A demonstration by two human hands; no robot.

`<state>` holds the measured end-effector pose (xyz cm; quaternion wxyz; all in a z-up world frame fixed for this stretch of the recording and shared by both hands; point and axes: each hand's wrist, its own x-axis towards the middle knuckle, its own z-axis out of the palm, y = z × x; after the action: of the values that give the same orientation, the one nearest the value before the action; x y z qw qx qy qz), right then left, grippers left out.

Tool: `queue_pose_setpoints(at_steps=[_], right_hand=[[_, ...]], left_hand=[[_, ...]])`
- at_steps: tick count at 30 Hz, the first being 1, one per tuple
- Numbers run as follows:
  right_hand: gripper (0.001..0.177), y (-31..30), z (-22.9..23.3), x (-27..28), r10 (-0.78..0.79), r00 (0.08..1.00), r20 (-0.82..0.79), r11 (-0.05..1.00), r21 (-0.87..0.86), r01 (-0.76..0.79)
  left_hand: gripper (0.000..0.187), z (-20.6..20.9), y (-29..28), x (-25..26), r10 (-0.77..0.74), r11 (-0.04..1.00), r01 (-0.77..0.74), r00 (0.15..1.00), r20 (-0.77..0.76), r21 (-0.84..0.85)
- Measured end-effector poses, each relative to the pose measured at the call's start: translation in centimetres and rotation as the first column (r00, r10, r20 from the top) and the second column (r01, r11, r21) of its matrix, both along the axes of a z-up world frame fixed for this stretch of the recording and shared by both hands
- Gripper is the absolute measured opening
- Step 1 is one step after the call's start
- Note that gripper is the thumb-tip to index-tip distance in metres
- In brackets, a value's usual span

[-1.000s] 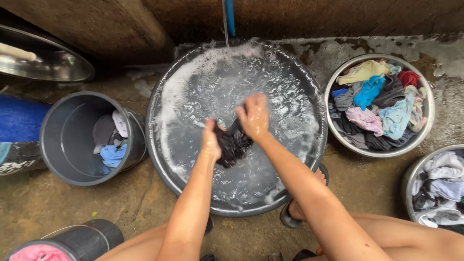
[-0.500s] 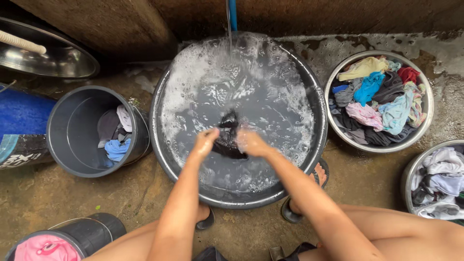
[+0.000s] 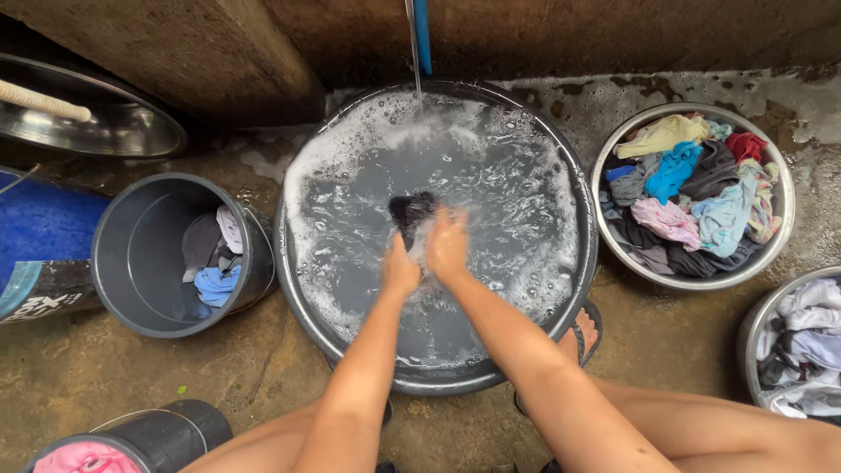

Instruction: The person washes clothes by hand, rinsing garments in a tub of water, wringing them out, and placing them into a bucket.

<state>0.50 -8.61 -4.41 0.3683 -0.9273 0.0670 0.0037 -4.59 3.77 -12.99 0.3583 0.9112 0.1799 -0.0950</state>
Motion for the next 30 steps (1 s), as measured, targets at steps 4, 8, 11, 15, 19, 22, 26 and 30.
queue_pose_setpoints(at_steps=[4, 8, 11, 15, 19, 22, 26, 30], right_hand=[[0.037, -4.7, -3.4, 0.4, 0.43, 0.869, -0.243, 0.811, -0.319, -0.491], [0.043, -5.2, -0.9, -0.9, 0.059, 0.952, 0.299, 0.998, 0.002, -0.063], [0.036, 0.5, 4.4, -3.5, -0.04, 0.962, 0.271, 0.85, 0.514, -0.11], [0.03, 1.5, 6.6, -2.8, 0.03, 0.891, 0.452, 0.916, 0.345, -0.206], [0.029, -0.7, 5.0, 0.3, -0.203, 0.965, 0.164, 0.87, 0.483, 0.101], [0.026, 1.5, 5.4, -2.4, -0.083, 0.911, 0.404, 0.897, 0.428, -0.108], [0.024, -2.5, 6.4, 0.6, 0.14, 0.903, 0.407, 0.989, -0.101, -0.108], [0.017, -7.6, 10.1, 4.7, -0.029, 0.915, 0.403, 0.999, -0.012, 0.037]], left_hand=[[0.047, -1.4, 2.6, -0.8, -0.358, 0.921, 0.388, 0.825, -0.438, -0.022], [0.051, 4.7, 3.7, 1.1, 0.06, 0.898, -0.264, 0.865, -0.498, -0.351], [0.044, 6.2, -1.1, 3.6, 0.18, 0.693, -0.403, 0.899, -0.399, -0.597], [0.039, 4.1, -3.4, 3.0, 0.297, 0.38, -0.541, 0.839, -0.456, -0.75], [0.039, -0.5, -5.2, 2.9, 0.343, 0.281, -0.539, 0.829, -0.442, -0.794], [0.044, -1.6, -3.8, 3.8, 0.37, 0.323, -0.366, 0.898, -0.24, -0.873], [0.025, 5.4, 0.2, 2.8, 0.448, 0.367, -0.345, 0.879, -0.16, -0.864], [0.015, 14.8, 8.1, 2.8, 0.231, 0.788, -0.076, 0.957, 0.178, -0.611]])
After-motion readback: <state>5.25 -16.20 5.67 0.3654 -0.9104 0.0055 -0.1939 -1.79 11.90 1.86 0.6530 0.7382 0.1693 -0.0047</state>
